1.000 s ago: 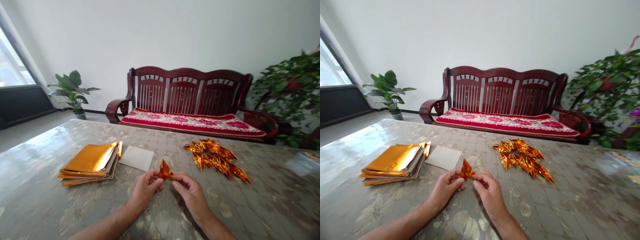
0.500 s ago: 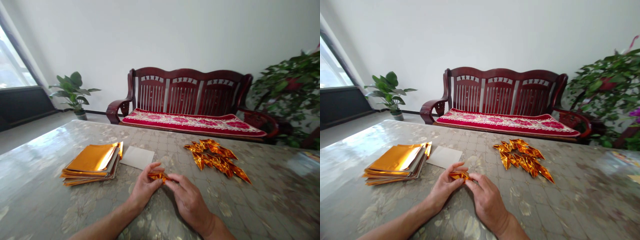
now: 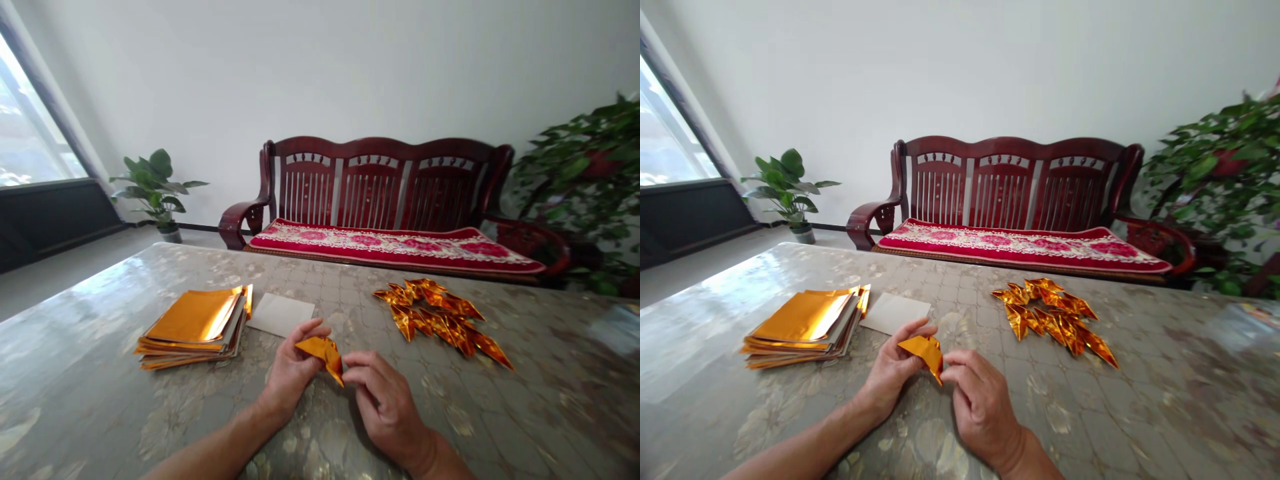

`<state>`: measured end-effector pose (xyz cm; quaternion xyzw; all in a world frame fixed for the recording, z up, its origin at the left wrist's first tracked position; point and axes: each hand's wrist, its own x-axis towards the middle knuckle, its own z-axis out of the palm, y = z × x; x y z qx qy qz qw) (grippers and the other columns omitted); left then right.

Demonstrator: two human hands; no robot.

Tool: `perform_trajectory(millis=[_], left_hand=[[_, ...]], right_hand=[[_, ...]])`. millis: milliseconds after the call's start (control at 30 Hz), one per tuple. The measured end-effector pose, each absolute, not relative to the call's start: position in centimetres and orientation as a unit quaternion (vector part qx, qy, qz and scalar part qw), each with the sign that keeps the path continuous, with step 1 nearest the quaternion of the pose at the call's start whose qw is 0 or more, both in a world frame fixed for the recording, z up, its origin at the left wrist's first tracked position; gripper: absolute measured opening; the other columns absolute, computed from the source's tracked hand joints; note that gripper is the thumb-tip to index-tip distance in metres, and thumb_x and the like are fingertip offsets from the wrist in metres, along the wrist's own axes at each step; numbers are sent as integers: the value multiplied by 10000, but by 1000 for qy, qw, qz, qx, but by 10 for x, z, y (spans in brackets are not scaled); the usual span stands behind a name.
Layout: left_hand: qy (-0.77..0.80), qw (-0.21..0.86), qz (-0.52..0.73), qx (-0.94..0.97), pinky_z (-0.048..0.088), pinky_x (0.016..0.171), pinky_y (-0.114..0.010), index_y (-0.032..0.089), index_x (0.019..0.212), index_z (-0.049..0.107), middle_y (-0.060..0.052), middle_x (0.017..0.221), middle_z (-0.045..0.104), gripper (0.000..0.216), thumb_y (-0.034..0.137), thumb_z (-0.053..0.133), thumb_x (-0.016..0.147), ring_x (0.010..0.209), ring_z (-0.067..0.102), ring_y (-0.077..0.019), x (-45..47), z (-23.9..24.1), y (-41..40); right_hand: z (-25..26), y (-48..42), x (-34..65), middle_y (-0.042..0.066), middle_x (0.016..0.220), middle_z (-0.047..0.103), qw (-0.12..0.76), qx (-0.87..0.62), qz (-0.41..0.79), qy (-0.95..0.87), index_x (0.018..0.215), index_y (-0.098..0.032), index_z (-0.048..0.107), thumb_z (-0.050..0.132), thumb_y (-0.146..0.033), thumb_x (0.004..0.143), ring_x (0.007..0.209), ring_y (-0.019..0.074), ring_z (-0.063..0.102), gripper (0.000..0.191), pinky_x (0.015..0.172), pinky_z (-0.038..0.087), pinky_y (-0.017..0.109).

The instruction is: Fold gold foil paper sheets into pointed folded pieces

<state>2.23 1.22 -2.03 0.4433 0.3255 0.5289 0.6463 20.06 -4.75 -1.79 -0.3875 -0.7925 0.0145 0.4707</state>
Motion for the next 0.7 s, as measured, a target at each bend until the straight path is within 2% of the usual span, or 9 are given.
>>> perform_trajectory(millis=[133, 400, 533, 700], left_hand=[[299, 689, 514, 414, 556, 762, -270, 197, 1226, 598, -84, 1121, 710, 679, 207, 860, 599, 876, 693, -186, 22, -20, 14], [285, 726, 486, 395, 526, 685, -233, 171, 1319, 508, -63, 926, 736, 861, 294, 927, 578, 741, 688, -156, 22, -18, 13], [291, 727, 475, 402, 519, 682, -219, 167, 1327, 494, -39, 881, 729, 845, 267, 917, 602, 721, 678, -143, 23, -20, 12], [263, 732, 458, 431, 524, 724, -235, 184, 1342, 469, -43, 895, 730, 806, 272, 887, 658, 779, 697, -170, 24, -24, 12]], right_hand=[[-22, -47, 200, 69, 1043, 654, 480, -404, 26, -778, 997, -232, 584, 408, 21, 849, 991, 178, 641, 342, 854, 541, 317], [-26, -35, 201, 62, 982, 648, 517, -485, 53, -703, 965, -227, 588, 437, -56, 892, 954, 193, 629, 239, 844, 522, 313], [-30, -33, 199, 47, 946, 655, 499, -534, 83, -678, 996, -223, 599, 444, -74, 874, 894, 183, 638, 247, 805, 515, 290], [-31, -34, 195, 32, 937, 682, 475, -574, 132, -654, 977, -222, 608, 447, -49, 805, 907, 186, 650, 292, 822, 490, 291]])
